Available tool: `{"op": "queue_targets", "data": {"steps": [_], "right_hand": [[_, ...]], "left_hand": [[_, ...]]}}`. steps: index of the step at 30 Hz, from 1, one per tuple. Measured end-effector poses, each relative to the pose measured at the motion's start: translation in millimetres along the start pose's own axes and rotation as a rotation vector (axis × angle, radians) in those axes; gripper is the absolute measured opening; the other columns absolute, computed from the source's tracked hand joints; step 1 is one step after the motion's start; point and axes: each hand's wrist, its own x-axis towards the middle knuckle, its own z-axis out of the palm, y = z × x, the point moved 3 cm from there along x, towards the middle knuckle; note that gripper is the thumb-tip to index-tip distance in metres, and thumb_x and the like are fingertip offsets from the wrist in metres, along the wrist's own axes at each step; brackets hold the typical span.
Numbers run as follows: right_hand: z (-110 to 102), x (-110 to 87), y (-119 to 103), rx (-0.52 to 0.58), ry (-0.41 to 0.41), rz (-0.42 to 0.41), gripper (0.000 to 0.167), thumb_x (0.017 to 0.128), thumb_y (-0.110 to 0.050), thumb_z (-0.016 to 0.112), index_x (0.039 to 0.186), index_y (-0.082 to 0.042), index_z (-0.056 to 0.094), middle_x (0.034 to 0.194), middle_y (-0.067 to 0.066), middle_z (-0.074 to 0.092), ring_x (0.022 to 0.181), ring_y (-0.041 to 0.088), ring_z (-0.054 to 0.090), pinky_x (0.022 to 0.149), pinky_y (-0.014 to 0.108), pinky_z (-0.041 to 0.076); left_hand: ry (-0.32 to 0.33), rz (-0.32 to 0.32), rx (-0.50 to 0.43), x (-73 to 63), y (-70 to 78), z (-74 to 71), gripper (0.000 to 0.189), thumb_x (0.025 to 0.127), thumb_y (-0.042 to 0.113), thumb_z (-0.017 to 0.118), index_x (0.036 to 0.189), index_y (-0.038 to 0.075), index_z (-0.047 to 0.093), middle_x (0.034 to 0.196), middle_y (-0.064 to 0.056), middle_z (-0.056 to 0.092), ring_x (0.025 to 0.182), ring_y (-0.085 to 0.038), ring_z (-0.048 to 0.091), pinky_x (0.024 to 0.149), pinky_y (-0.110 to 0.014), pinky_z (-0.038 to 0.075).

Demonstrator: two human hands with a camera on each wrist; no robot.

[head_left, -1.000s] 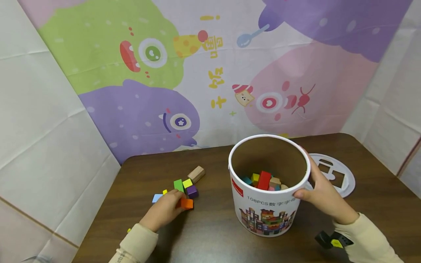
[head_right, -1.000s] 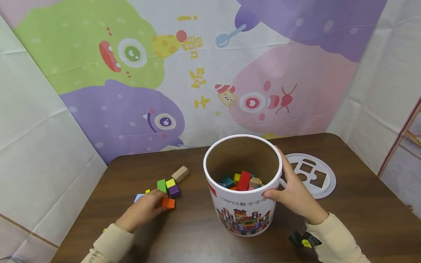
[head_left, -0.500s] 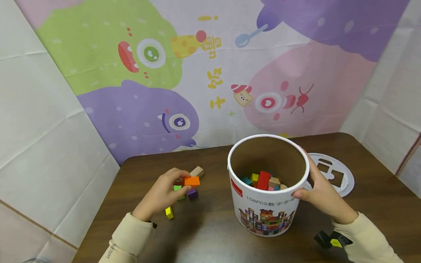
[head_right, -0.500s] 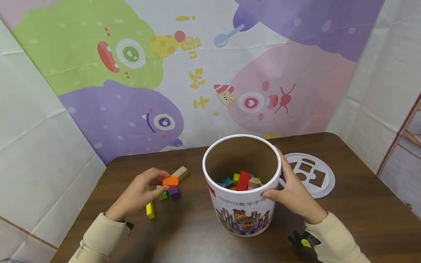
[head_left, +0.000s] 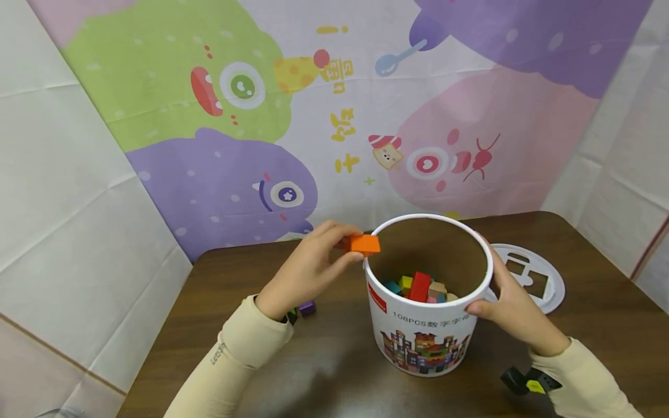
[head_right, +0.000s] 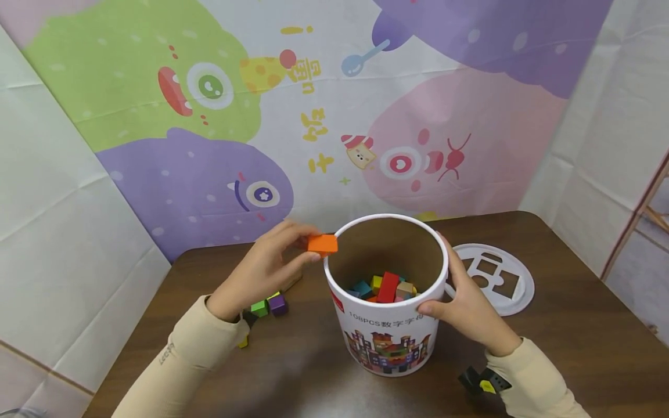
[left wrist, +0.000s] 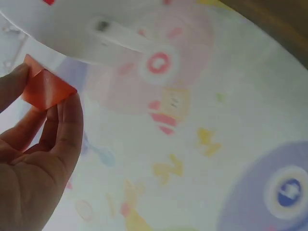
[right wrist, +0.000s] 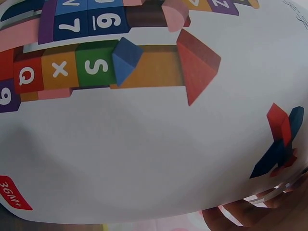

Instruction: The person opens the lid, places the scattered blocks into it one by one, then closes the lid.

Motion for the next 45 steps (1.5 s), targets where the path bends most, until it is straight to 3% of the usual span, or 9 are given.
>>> {"op": "queue_targets", "data": {"steps": [5,8,13,19,25,29,39,42,45], "right_hand": [[1.0,-0.9,1.8,0.002,0.0,0.001,0.1,0.08,-0.043,0.079,0.157,-0.031,0.016,0.156,0.012,0.028,0.126,0.012,0.044,0.095,0.014,0.042],[1.3,-0.7,3.5,0.017,-0.006,-0.009,0.101,0.079,-0.042,0.08,0.157,-0.03,0.016,0.156,0.012,0.028,0.127,0.013,0.044,0.096,0.013,0.04],[1.8,-0.7,4.3,0.02,-0.009,-0.003,0.101,0.079,-0.043,0.079,0.157,-0.03,0.016,0.154,0.01,0.031,0.125,0.014,0.046,0.094,0.016,0.044],[2.4,-1.6,3.4,0.008,-0.014,0.017,0.099,0.081,-0.046,0.077,0.157,-0.032,0.016,0.154,0.011,0.032,0.125,0.013,0.046,0.092,0.018,0.046],[3.8,-1.4,1.7,0.002,-0.018,0.022,0.099,0.081,-0.046,0.077,0.157,-0.032,0.015,0.154,0.01,0.032,0.127,0.01,0.045,0.094,0.016,0.044],[3.4,-0.5,0.6,0.008,-0.017,0.01,0.1,0.08,-0.045,0.078,0.157,-0.032,0.015,0.154,0.011,0.032,0.126,0.007,0.046,0.094,0.015,0.044],[1.7,-0.7,-0.3,0.017,-0.009,0.007,0.101,0.08,-0.045,0.078,0.157,-0.032,0.015,0.154,0.013,0.031,0.127,0.01,0.046,0.094,0.015,0.043],[1.7,-1.0,-0.6,0.025,-0.01,0.007,0.101,0.08,-0.045,0.079,0.157,-0.032,0.015,0.154,0.014,0.031,0.127,0.01,0.046,0.094,0.015,0.043],[1.7,-1.1,-0.8,0.034,-0.011,0.004,0.101,0.08,-0.045,0.078,0.157,-0.031,0.015,0.154,0.014,0.03,0.127,0.009,0.046,0.094,0.015,0.043]], "left_hand": [[-0.015,0.077,-0.035,28.5,17.6,17.5,0.033,0.09,0.013,0.071,0.119,0.002,0.062,0.11,-0.008,0.062,0.096,-0.015,0.059,0.089,-0.031,0.054],[-0.07,0.062,-0.044,39.9,22.8,32.9,0.034,0.091,0.017,0.07,0.121,0.004,0.061,0.112,-0.007,0.061,0.097,-0.014,0.059,0.09,-0.027,0.053],[-0.218,0.003,-0.005,55.9,26.1,56.2,0.034,0.093,0.024,0.068,0.122,0.009,0.061,0.11,-0.003,0.06,0.095,-0.011,0.056,0.089,-0.02,0.05],[-0.437,0.015,0.111,74.1,30.0,75.7,0.033,0.091,0.027,0.07,0.119,0.009,0.064,0.105,0.0,0.063,0.091,-0.009,0.055,0.082,-0.014,0.045],[-0.601,0.034,0.215,80.4,32.8,89.8,0.03,0.091,0.025,0.07,0.118,0.011,0.065,0.106,0.0,0.063,0.091,-0.01,0.056,0.083,-0.016,0.046],[-0.675,0.051,0.277,81.1,34.1,94.6,0.03,0.091,0.023,0.07,0.118,0.012,0.065,0.11,0.0,0.064,0.096,-0.01,0.056,0.087,-0.018,0.046],[-0.697,0.041,0.265,83.4,34.9,96.5,0.043,0.09,0.034,0.07,0.125,0.009,0.063,0.118,-0.001,0.065,0.106,-0.009,0.06,0.094,-0.019,0.047],[-0.656,0.047,0.237,83.6,35.3,95.0,0.038,0.09,0.031,0.071,0.122,0.01,0.065,0.117,0.001,0.066,0.103,-0.007,0.061,0.092,-0.017,0.047],[-0.565,0.048,0.166,83.1,35.1,91.1,0.033,0.091,0.028,0.07,0.119,0.011,0.067,0.112,0.003,0.067,0.099,-0.004,0.061,0.088,-0.012,0.047]]}}
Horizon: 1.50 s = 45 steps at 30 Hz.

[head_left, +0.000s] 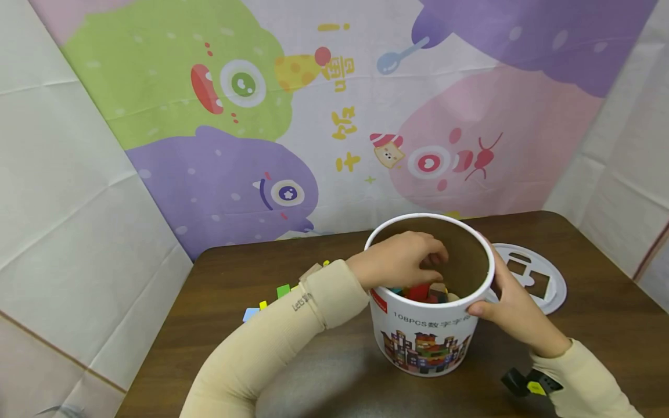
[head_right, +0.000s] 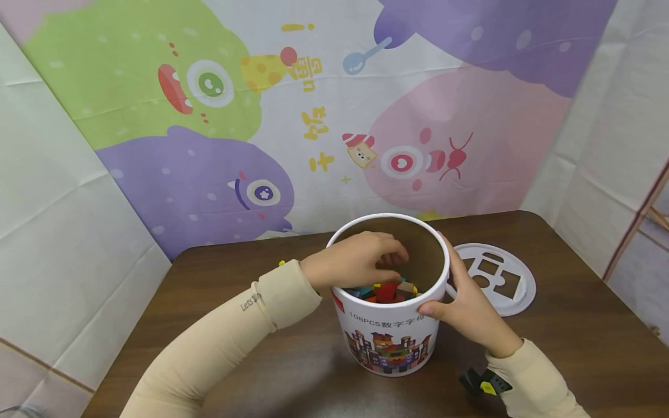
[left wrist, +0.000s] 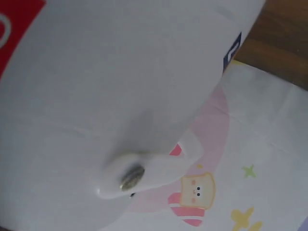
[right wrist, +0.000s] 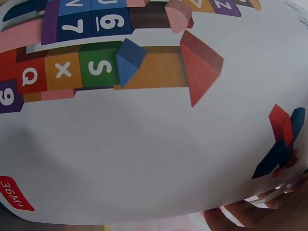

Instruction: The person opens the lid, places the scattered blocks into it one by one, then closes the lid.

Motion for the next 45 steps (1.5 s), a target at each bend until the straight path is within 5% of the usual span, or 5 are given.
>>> {"op": "queue_targets", "data": {"steps": [10,19,27,34,45], "right_hand": [[-0.1,0.4,2.2,-0.012,0.006,-0.002,0.1,0.079,-0.044,0.079,0.157,-0.03,0.017,0.154,0.013,0.031,0.126,0.014,0.045,0.094,0.016,0.043],[-1.0,2.1,1.3,-0.059,0.014,0.004,0.102,0.078,-0.043,0.08,0.157,-0.033,0.016,0.156,0.01,0.03,0.128,0.016,0.043,0.096,0.014,0.041],[-1.6,3.7,2.9,-0.05,0.012,-0.021,0.102,0.079,-0.044,0.08,0.157,-0.031,0.016,0.155,0.01,0.029,0.129,0.018,0.042,0.098,0.01,0.037],[-3.4,3.5,1.8,-0.042,0.01,-0.032,0.102,0.079,-0.045,0.079,0.157,-0.03,0.016,0.155,0.012,0.029,0.129,0.019,0.042,0.098,0.01,0.036],[-2.1,2.7,3.3,-0.038,0.005,-0.025,0.101,0.079,-0.044,0.079,0.157,-0.03,0.016,0.156,0.012,0.029,0.131,0.018,0.041,0.099,0.009,0.035]], "left_hand": [[0.448,0.044,-0.311,-35.6,-15.1,-19.6,0.031,0.093,0.017,0.067,0.122,0.006,0.064,0.116,-0.006,0.068,0.103,-0.015,0.065,0.094,-0.018,0.05],[0.644,-0.037,-0.246,-101.7,-51.8,-8.0,0.037,0.091,0.016,0.071,0.126,0.006,0.063,0.12,-0.006,0.065,0.11,-0.017,0.063,0.098,-0.028,0.051],[0.58,-0.352,-0.239,-176.4,-114.4,19.5,0.04,0.093,0.02,0.068,0.13,0.01,0.06,0.125,-0.008,0.063,0.117,-0.025,0.06,0.099,-0.044,0.05],[0.392,-0.624,-0.201,-240.8,-161.5,45.5,0.039,0.095,0.021,0.065,0.13,0.005,0.059,0.129,-0.015,0.06,0.119,-0.035,0.058,0.097,-0.053,0.049],[0.241,-0.813,-0.288,-286.3,-193.1,92.3,0.047,0.083,0.012,0.076,0.123,-0.005,0.061,0.116,-0.021,0.065,0.102,-0.032,0.064,0.082,-0.046,0.054]]}}
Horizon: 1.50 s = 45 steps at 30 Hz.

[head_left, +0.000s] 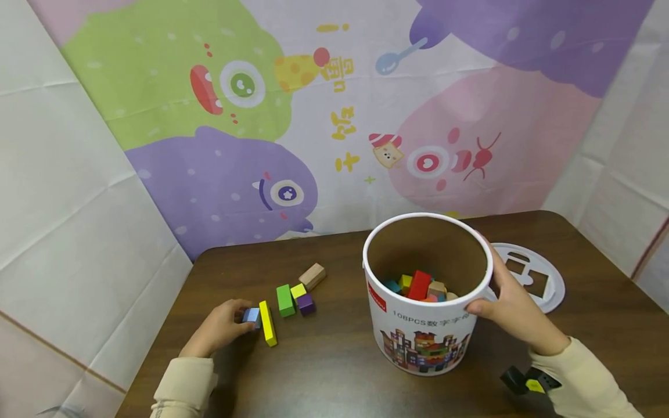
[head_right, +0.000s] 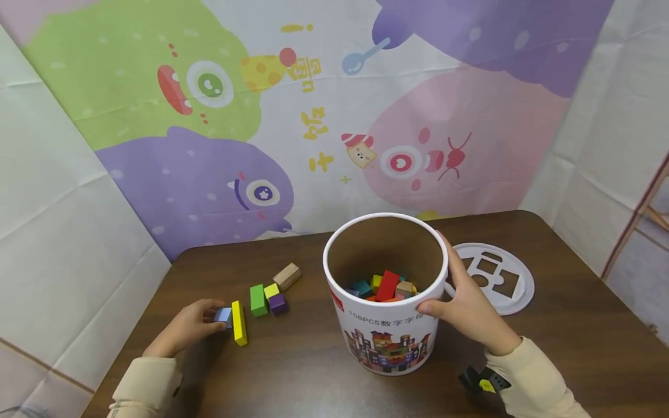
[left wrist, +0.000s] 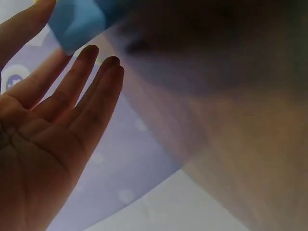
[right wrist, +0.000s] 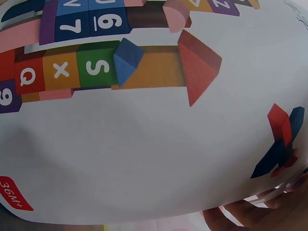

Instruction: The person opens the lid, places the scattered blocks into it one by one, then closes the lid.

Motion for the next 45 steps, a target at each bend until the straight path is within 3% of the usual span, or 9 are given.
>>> {"op": "queue_targets", "data": {"steps": [6,12,17,21,26,37,45], "right_hand": [[-0.5,0.0,-0.2,-0.005,0.004,0.005,0.102,0.079,-0.043,0.08,0.157,-0.031,0.015,0.156,0.012,0.029,0.13,0.017,0.042,0.098,0.011,0.037],[-0.3,-0.4,-1.1,-0.003,0.002,0.012,0.101,0.08,-0.043,0.079,0.157,-0.031,0.015,0.157,0.011,0.027,0.13,0.016,0.042,0.097,0.011,0.038],[0.4,0.0,0.7,0.005,0.001,0.002,0.102,0.079,-0.042,0.079,0.157,-0.031,0.014,0.157,0.01,0.027,0.131,0.014,0.041,0.098,0.01,0.036],[0.7,0.3,0.3,0.0,0.001,-0.002,0.103,0.079,-0.041,0.08,0.157,-0.03,0.014,0.158,0.01,0.027,0.131,0.014,0.041,0.099,0.01,0.036],[0.6,-0.5,-1.5,-0.007,0.004,0.014,0.102,0.079,-0.043,0.08,0.157,-0.031,0.015,0.157,0.01,0.028,0.13,0.014,0.042,0.098,0.011,0.037],[-0.2,-1.7,-2.0,-0.014,0.01,0.025,0.101,0.079,-0.044,0.079,0.157,-0.032,0.016,0.156,0.013,0.029,0.129,0.017,0.043,0.097,0.013,0.039],[0.5,-1.9,-3.8,-0.008,0.007,0.028,0.101,0.079,-0.043,0.079,0.157,-0.032,0.016,0.155,0.014,0.029,0.128,0.019,0.044,0.095,0.016,0.042]], "left_hand": [[0.054,0.006,-0.052,-0.6,-10.0,6.9,0.041,0.079,0.0,0.076,0.117,-0.006,0.061,0.109,-0.021,0.068,0.097,-0.032,0.067,0.084,-0.047,0.055],[0.081,0.002,-0.087,0.0,-11.8,6.2,0.03,0.081,0.001,0.074,0.109,-0.002,0.063,0.103,-0.017,0.069,0.094,-0.028,0.068,0.081,-0.042,0.056],[0.094,-0.018,-0.116,-2.2,-7.1,-4.3,0.031,0.088,0.011,0.071,0.114,-0.002,0.061,0.107,-0.016,0.069,0.097,-0.026,0.067,0.08,-0.039,0.056],[0.134,0.021,-0.114,-4.7,5.9,-17.6,0.034,0.091,0.017,0.069,0.119,-0.001,0.059,0.111,-0.017,0.068,0.1,-0.03,0.067,0.083,-0.042,0.057],[0.174,0.125,-0.124,-5.0,39.7,-27.9,0.034,0.092,0.018,0.068,0.12,0.002,0.06,0.108,-0.013,0.068,0.097,-0.026,0.068,0.083,-0.038,0.058],[0.209,0.379,-0.211,-0.8,140.8,-40.9,0.03,0.092,0.017,0.069,0.12,0.007,0.062,0.105,-0.004,0.065,0.093,-0.015,0.065,0.084,-0.03,0.057],[0.259,0.59,-0.272,5.1,209.6,-39.6,0.03,0.09,0.014,0.071,0.117,0.004,0.063,0.104,-0.006,0.066,0.094,-0.016,0.066,0.082,-0.028,0.057]]}}
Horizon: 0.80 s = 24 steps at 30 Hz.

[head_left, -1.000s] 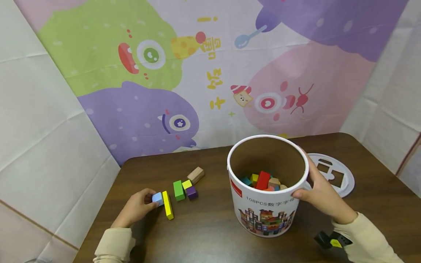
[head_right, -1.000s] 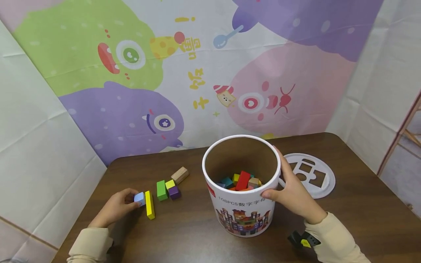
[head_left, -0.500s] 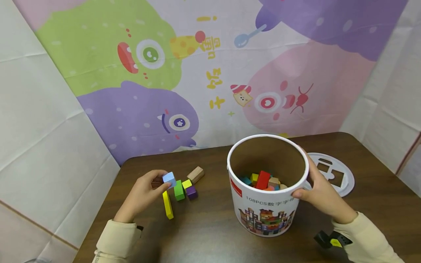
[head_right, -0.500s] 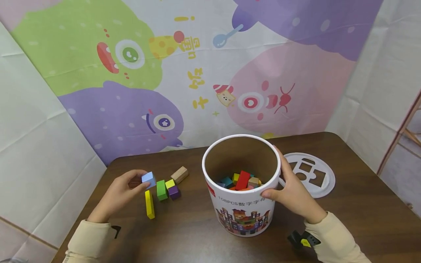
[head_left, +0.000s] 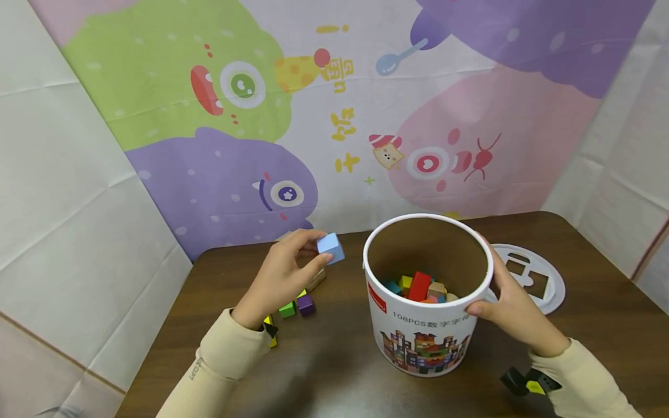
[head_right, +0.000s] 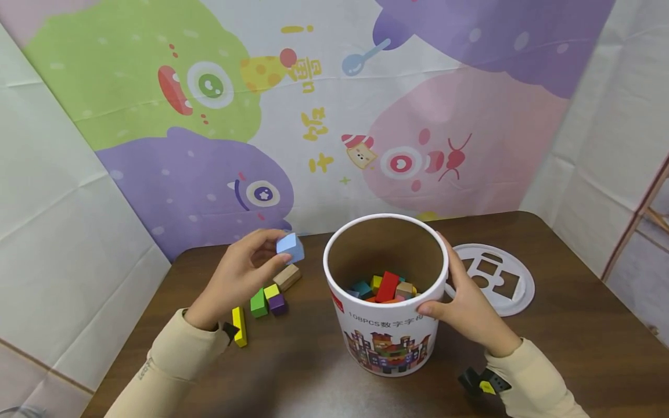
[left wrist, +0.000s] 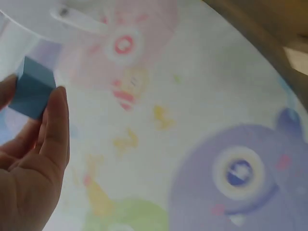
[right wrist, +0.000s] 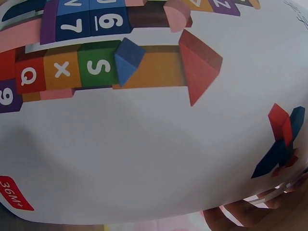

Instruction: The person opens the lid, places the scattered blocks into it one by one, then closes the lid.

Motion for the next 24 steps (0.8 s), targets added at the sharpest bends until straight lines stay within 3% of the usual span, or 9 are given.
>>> {"op": "queue_targets", "data": {"steps": [4,8,17,24], "right_hand": [[-0.3,-0.3,0.1,0.014,-0.001,-0.001,0.1,0.08,-0.043,0.079,0.157,-0.032,0.016,0.155,0.014,0.028,0.128,0.018,0.044,0.095,0.017,0.044],[-0.4,-0.3,0.7,0.022,-0.001,-0.001,0.1,0.08,-0.043,0.079,0.157,-0.032,0.016,0.155,0.014,0.029,0.128,0.018,0.044,0.095,0.016,0.043],[-0.4,0.5,2.6,0.036,-0.002,-0.012,0.101,0.08,-0.044,0.079,0.157,-0.031,0.015,0.156,0.011,0.028,0.129,0.013,0.043,0.096,0.014,0.041],[0.9,-0.2,0.5,0.048,-0.012,-0.012,0.1,0.081,-0.043,0.078,0.157,-0.031,0.014,0.156,0.014,0.029,0.128,0.011,0.044,0.095,0.014,0.042]], "left_hand": [[-0.006,0.11,-0.056,18.1,23.0,18.4,0.031,0.09,0.01,0.07,0.118,0.0,0.062,0.107,-0.009,0.065,0.098,-0.019,0.065,0.086,-0.025,0.056],[-0.073,0.173,-0.078,35.2,39.1,40.1,0.031,0.09,0.008,0.069,0.118,-0.002,0.06,0.108,-0.011,0.063,0.098,-0.018,0.064,0.088,-0.024,0.055],[-0.292,0.129,-0.051,67.1,60.8,82.6,0.031,0.092,0.018,0.069,0.118,0.005,0.06,0.108,-0.005,0.064,0.096,-0.01,0.065,0.087,-0.017,0.052],[-0.44,0.151,0.162,84.4,67.3,103.8,0.035,0.09,0.024,0.071,0.119,0.007,0.062,0.107,0.0,0.067,0.092,-0.006,0.062,0.087,-0.014,0.049]]}}
